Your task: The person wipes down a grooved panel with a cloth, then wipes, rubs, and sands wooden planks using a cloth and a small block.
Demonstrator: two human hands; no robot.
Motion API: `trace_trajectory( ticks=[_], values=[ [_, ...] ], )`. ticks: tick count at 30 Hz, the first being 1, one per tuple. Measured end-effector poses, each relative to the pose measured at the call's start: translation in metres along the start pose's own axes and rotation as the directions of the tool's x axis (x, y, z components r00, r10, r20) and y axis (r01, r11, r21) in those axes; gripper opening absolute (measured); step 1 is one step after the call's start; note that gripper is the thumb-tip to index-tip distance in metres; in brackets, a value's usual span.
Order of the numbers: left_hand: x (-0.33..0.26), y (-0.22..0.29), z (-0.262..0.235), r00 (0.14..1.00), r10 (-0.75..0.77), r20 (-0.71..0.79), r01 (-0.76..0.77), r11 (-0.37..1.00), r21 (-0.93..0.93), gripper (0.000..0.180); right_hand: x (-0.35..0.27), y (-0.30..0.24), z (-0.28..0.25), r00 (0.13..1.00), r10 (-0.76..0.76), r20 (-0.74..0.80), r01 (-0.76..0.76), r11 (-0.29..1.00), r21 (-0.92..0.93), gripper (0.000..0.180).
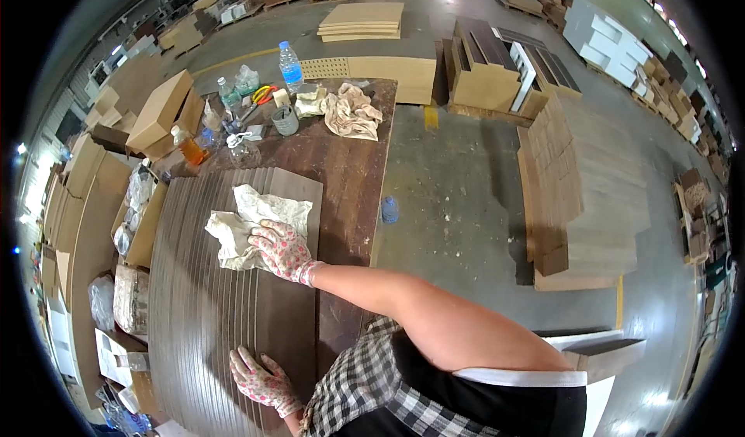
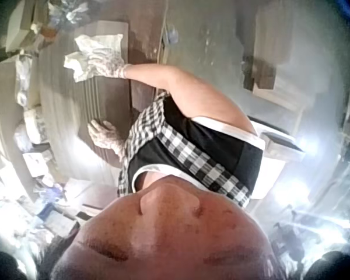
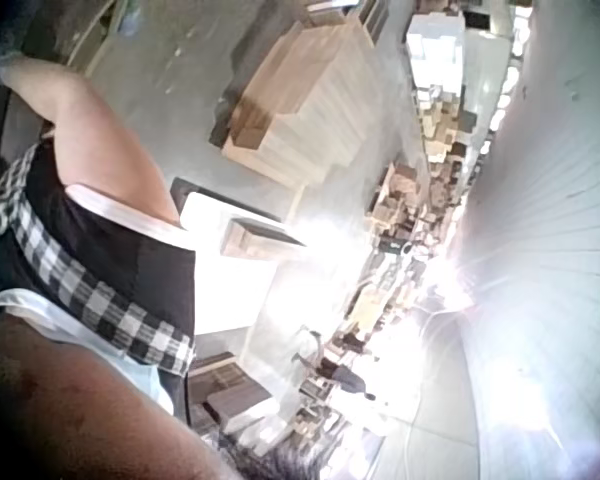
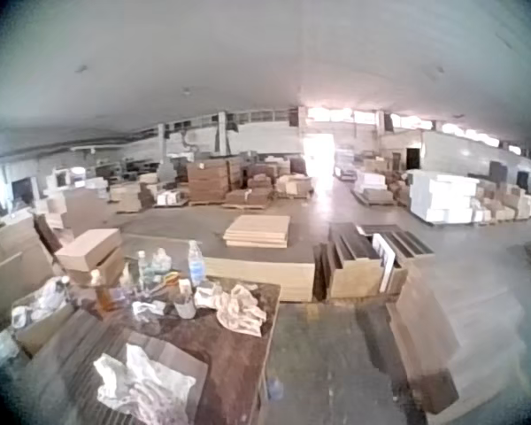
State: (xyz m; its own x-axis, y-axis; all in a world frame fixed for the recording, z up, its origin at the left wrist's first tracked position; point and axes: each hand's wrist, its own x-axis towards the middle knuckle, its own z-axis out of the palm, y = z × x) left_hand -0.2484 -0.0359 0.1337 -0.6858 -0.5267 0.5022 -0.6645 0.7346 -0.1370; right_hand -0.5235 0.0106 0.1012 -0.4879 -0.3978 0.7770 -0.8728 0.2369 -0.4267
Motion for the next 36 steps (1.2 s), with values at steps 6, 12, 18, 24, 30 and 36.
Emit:
trace_trajectory(
  ticks=[6, 12, 18, 24, 30, 36],
  values=[
    [0.003, 0.002, 0.005, 0.997, -0.077, -0.029, 0.077, 0.997, -0.021, 0.040, 0.004, 0.002, -0.008, 0.996, -0.038, 0.080, 0.039, 0.999, -0.017, 0.034],
    [0.005, 0.006, 0.004, 0.987, -0.160, -0.015, 0.161, 0.986, 0.037, 0.038, 0.000, 0.019, -0.003, 0.977, -0.100, 0.187, 0.092, 0.994, 0.051, 0.042],
    [0.007, 0.007, 0.005, 0.949, -0.303, -0.090, 0.310, 0.948, 0.077, 0.038, 0.007, 0.042, -0.012, 0.924, -0.310, 0.222, 0.299, 0.951, 0.085, 0.041],
    [0.027, 0.024, -0.010, 0.885, -0.454, -0.103, 0.460, 0.886, 0.054, 0.041, 0.035, 0.071, -0.019, 0.814, -0.517, 0.264, 0.504, 0.855, 0.120, 0.037],
    [0.020, 0.006, -0.013, 0.848, -0.512, -0.139, 0.522, 0.851, 0.054, 0.042, 0.099, 0.108, -0.007, 0.688, -0.570, 0.449, 0.559, 0.811, 0.174, 0.021],
    [0.001, 0.004, -0.016, 0.829, -0.532, -0.174, 0.551, 0.830, 0.088, 0.041, 0.159, 0.115, 0.000, 0.900, -0.317, 0.298, 0.312, 0.948, 0.067, 0.032]
  ],
)
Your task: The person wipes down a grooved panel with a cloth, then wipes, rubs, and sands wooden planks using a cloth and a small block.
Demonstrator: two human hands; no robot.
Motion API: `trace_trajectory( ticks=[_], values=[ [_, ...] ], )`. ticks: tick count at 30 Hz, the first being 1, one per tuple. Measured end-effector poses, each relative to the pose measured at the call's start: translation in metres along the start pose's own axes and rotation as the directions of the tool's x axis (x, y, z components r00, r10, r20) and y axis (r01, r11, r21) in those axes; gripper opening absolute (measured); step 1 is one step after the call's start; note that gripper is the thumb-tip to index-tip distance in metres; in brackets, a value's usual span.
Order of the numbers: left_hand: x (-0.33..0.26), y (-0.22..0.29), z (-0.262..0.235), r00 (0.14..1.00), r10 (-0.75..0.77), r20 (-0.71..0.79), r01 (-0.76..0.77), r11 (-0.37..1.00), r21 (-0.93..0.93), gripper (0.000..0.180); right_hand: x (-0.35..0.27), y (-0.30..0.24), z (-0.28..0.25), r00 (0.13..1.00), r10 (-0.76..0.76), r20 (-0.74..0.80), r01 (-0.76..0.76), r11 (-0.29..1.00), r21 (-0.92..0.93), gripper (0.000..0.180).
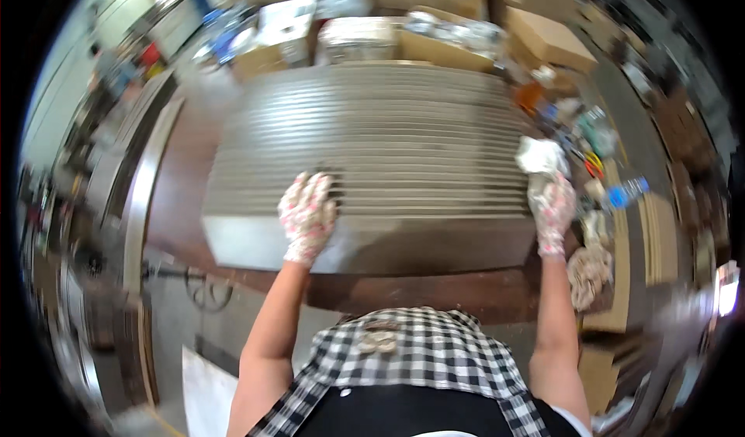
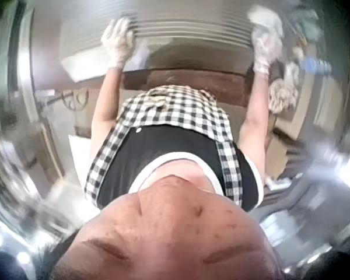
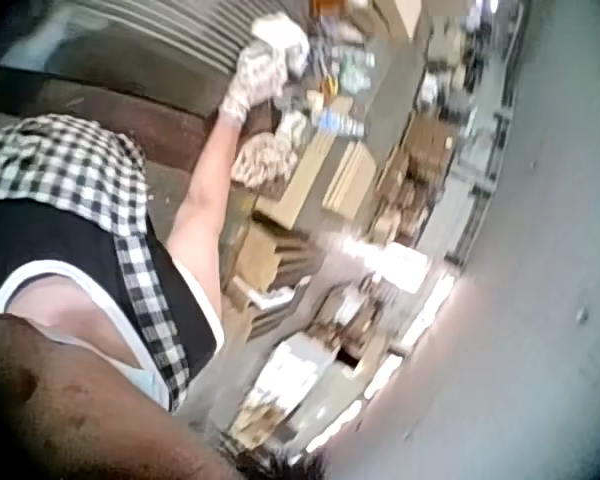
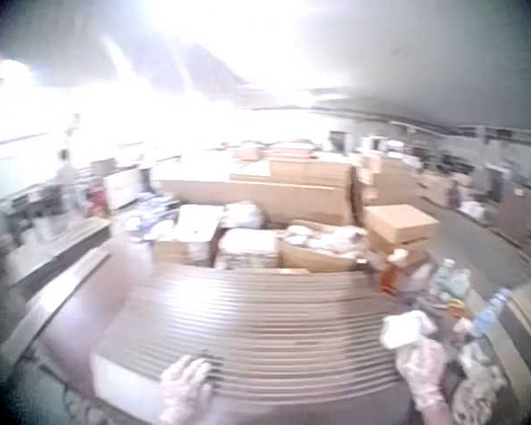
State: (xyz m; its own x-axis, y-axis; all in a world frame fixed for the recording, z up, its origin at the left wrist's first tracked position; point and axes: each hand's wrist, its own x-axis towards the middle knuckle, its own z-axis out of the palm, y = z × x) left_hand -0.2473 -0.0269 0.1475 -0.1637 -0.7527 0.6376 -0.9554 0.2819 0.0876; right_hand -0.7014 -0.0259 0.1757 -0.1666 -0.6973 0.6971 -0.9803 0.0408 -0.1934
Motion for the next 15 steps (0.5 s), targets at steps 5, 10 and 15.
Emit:
trace_trajectory(
  ticks=[5, 10, 15],
  values=[
    [-0.005, 0.009, 0.006, 0.996, -0.067, -0.053, 0.058, 0.986, -0.158, 0.041, -0.055, -0.028, 0.044, 0.888, -0.459, 0.022, 0.443, 0.869, 0.221, 0.035],
    [-0.027, 0.004, 0.014, 0.968, -0.091, -0.235, 0.039, 0.976, -0.215, 0.060, -0.065, -0.048, 0.043, 0.893, -0.383, 0.236, 0.384, 0.922, 0.044, 0.035],
    [-0.045, -0.011, 0.004, 0.903, -0.340, -0.264, 0.289, 0.934, -0.212, 0.063, -0.052, -0.064, 0.057, 0.802, -0.537, 0.260, 0.518, 0.843, 0.145, 0.042]
  ],
)
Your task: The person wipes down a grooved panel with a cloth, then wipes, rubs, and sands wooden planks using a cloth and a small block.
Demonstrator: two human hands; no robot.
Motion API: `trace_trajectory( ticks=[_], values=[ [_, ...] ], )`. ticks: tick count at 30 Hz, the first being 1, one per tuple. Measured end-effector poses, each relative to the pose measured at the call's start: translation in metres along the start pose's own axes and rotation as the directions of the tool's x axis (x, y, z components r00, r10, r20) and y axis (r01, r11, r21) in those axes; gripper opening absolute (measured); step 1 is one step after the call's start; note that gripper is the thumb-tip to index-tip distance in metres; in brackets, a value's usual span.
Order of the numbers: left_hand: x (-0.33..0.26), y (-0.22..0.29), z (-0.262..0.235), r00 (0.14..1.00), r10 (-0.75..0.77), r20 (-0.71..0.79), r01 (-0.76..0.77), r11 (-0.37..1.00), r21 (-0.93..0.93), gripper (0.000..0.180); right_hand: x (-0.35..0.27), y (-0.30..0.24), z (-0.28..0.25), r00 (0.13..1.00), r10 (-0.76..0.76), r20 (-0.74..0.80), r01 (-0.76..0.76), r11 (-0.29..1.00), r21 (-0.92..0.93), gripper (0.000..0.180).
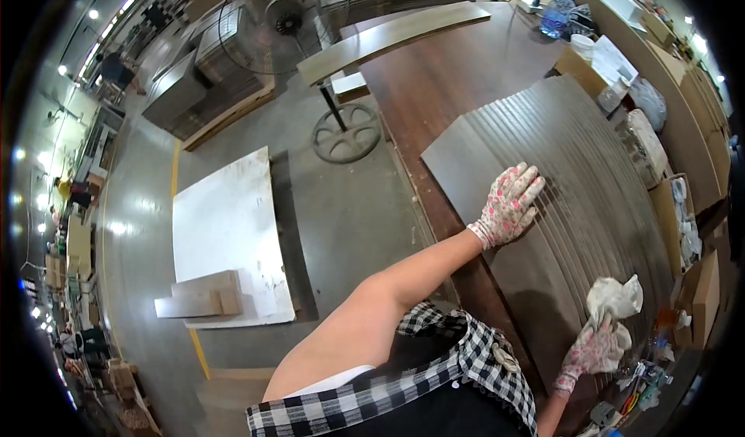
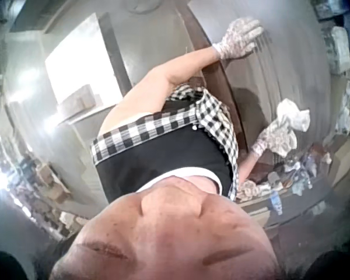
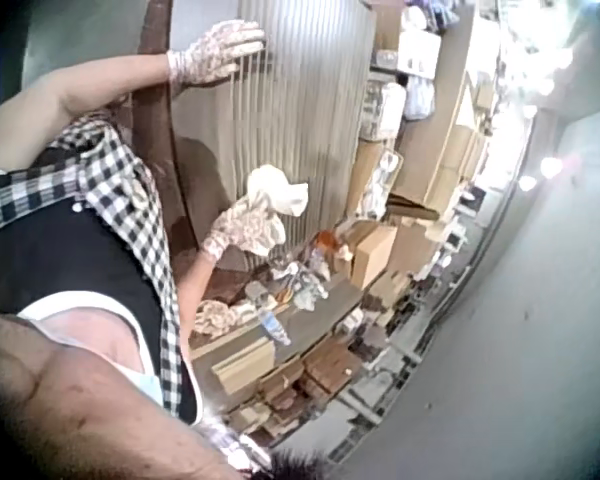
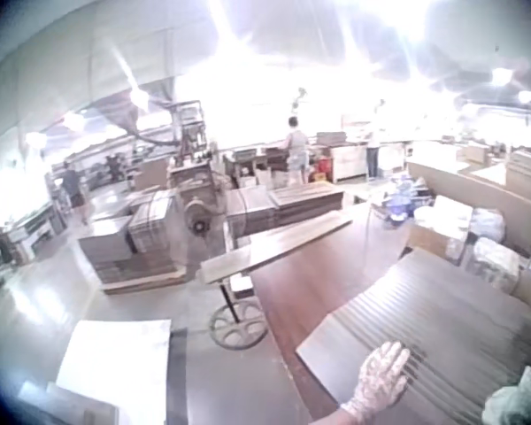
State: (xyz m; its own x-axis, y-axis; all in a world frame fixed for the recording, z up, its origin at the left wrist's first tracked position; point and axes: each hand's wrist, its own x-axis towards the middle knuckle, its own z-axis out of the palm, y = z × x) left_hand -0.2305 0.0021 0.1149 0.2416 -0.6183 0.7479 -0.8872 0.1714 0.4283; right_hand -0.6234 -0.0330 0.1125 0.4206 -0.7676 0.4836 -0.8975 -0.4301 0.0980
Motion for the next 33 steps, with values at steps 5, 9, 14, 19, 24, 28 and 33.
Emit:
trace_trajectory(
  ticks=[5, 9, 14, 19, 24, 28, 33],
  values=[
    [-0.007, -0.022, 0.004, 0.998, -0.060, -0.037, 0.060, 0.998, 0.002, 0.063, 0.077, -0.139, -0.007, 0.970, -0.200, 0.138, 0.200, 0.980, 0.011, 0.047],
    [-0.009, -0.025, 0.003, 0.994, -0.089, -0.067, 0.091, 0.995, 0.035, 0.063, 0.089, -0.168, -0.001, 0.958, -0.280, 0.058, 0.274, 0.957, 0.092, 0.046],
    [-0.010, -0.050, -0.001, 0.986, -0.132, -0.097, 0.144, 0.981, 0.127, 0.064, 0.086, -0.162, -0.004, 0.957, -0.289, -0.024, 0.290, 0.950, 0.119, 0.042],
    [-0.010, -0.116, -0.034, 0.912, -0.398, -0.099, 0.408, 0.854, 0.324, 0.067, 0.086, -0.169, 0.001, 0.981, -0.196, 0.004, 0.195, 0.976, 0.102, 0.042],
    [-0.013, -0.155, -0.073, 0.770, -0.599, 0.222, 0.627, 0.774, -0.089, 0.083, 0.094, -0.188, -0.008, 0.991, -0.133, 0.002, 0.133, 0.988, 0.084, 0.039],
    [-0.007, -0.149, -0.094, 0.690, -0.517, 0.507, 0.646, 0.755, -0.110, 0.085, 0.117, -0.232, -0.016, 0.994, -0.075, 0.077, 0.071, 0.996, 0.063, 0.038],
    [-0.008, -0.164, -0.081, 0.779, -0.356, 0.517, 0.572, 0.741, -0.352, 0.078, 0.179, -0.352, 0.018, 0.960, -0.242, -0.142, 0.261, 0.956, 0.136, 0.033]
  ],
)
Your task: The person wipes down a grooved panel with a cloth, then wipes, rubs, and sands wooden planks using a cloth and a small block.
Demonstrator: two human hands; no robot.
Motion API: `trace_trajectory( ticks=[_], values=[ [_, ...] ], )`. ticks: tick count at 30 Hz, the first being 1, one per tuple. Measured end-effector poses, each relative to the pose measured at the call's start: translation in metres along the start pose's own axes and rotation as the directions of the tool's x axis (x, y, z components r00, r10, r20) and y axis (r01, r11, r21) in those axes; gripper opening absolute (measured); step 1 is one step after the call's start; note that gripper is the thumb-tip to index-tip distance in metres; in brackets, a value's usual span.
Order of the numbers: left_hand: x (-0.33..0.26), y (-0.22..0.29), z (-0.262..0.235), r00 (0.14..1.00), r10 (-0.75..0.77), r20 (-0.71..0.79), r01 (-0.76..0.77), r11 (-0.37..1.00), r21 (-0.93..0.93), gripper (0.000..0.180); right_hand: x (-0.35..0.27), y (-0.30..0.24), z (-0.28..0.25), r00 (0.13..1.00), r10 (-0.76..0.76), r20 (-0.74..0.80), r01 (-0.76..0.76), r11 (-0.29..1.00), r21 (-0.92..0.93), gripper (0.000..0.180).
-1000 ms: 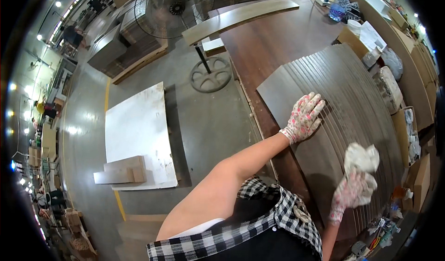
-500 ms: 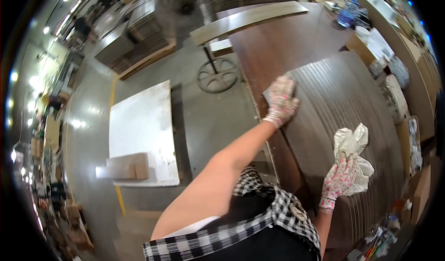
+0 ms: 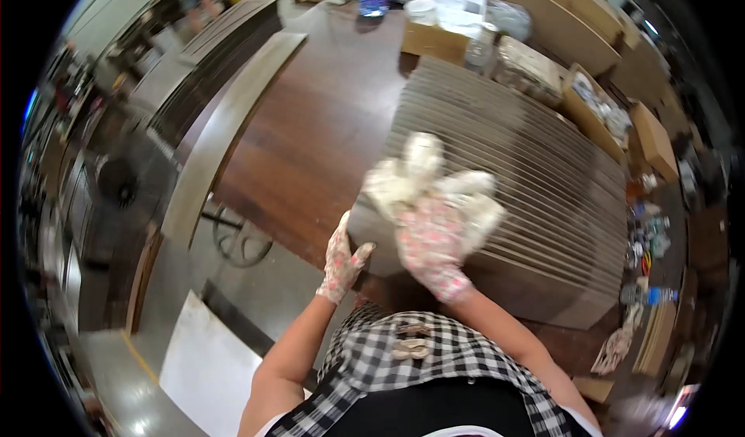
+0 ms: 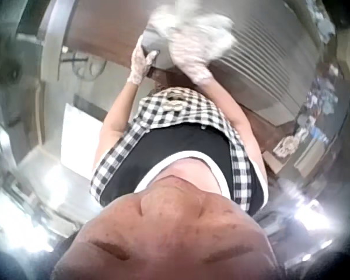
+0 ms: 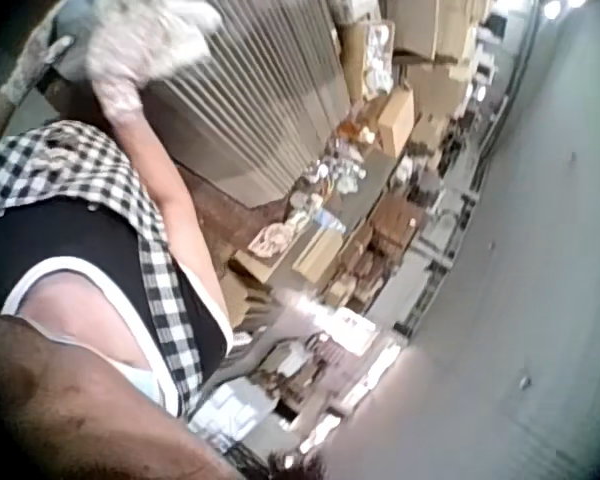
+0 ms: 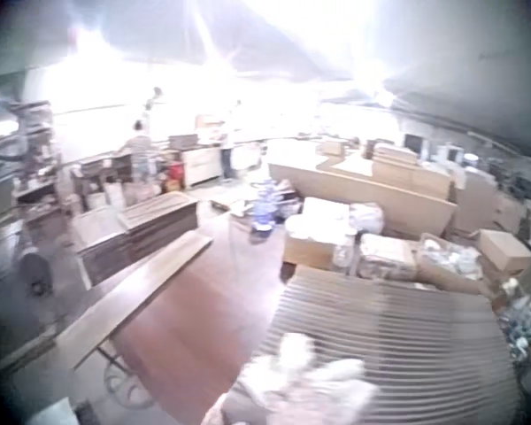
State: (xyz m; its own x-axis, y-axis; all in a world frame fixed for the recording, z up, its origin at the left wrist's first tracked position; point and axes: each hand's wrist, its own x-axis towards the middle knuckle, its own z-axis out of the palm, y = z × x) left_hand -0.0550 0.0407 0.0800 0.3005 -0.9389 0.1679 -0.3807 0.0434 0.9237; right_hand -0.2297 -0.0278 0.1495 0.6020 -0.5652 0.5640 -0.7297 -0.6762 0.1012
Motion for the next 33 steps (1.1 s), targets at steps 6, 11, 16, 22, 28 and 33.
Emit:
trace_trajectory(
  ticks=[6, 11, 16, 22, 28, 33],
  values=[
    [-0.011, -0.058, 0.000, 0.978, 0.188, 0.088, -0.205, 0.938, 0.280, 0.055, 0.070, -0.054, 0.053, 0.990, -0.028, 0.139, -0.120, 0.358, 0.926, 0.040],
    [-0.005, -0.045, -0.004, 0.999, 0.050, -0.021, -0.047, 0.988, 0.144, 0.059, 0.050, -0.014, 0.005, 0.972, 0.132, -0.197, 0.034, 0.743, 0.669, 0.045],
    [-0.005, -0.041, -0.006, 0.994, 0.000, -0.108, 0.013, 0.993, 0.119, 0.073, -0.051, 0.059, -0.030, 0.964, 0.265, 0.001, -0.253, 0.921, 0.297, 0.036],
    [-0.003, -0.043, -0.011, 0.998, 0.015, -0.054, -0.004, 0.982, 0.191, 0.066, -0.190, 0.188, -0.093, 0.821, 0.540, -0.185, -0.563, 0.819, -0.107, 0.024],
    [0.002, -0.022, -0.008, 0.984, -0.109, -0.142, 0.151, 0.929, 0.337, 0.068, -0.316, 0.325, -0.144, 0.492, 0.858, -0.147, -0.856, 0.445, -0.264, 0.031],
    [0.000, -0.035, -0.019, 0.985, -0.112, -0.132, 0.144, 0.952, 0.271, 0.059, -0.370, 0.358, -0.192, 0.584, 0.640, -0.500, -0.809, 0.405, -0.426, 0.028]
  ],
)
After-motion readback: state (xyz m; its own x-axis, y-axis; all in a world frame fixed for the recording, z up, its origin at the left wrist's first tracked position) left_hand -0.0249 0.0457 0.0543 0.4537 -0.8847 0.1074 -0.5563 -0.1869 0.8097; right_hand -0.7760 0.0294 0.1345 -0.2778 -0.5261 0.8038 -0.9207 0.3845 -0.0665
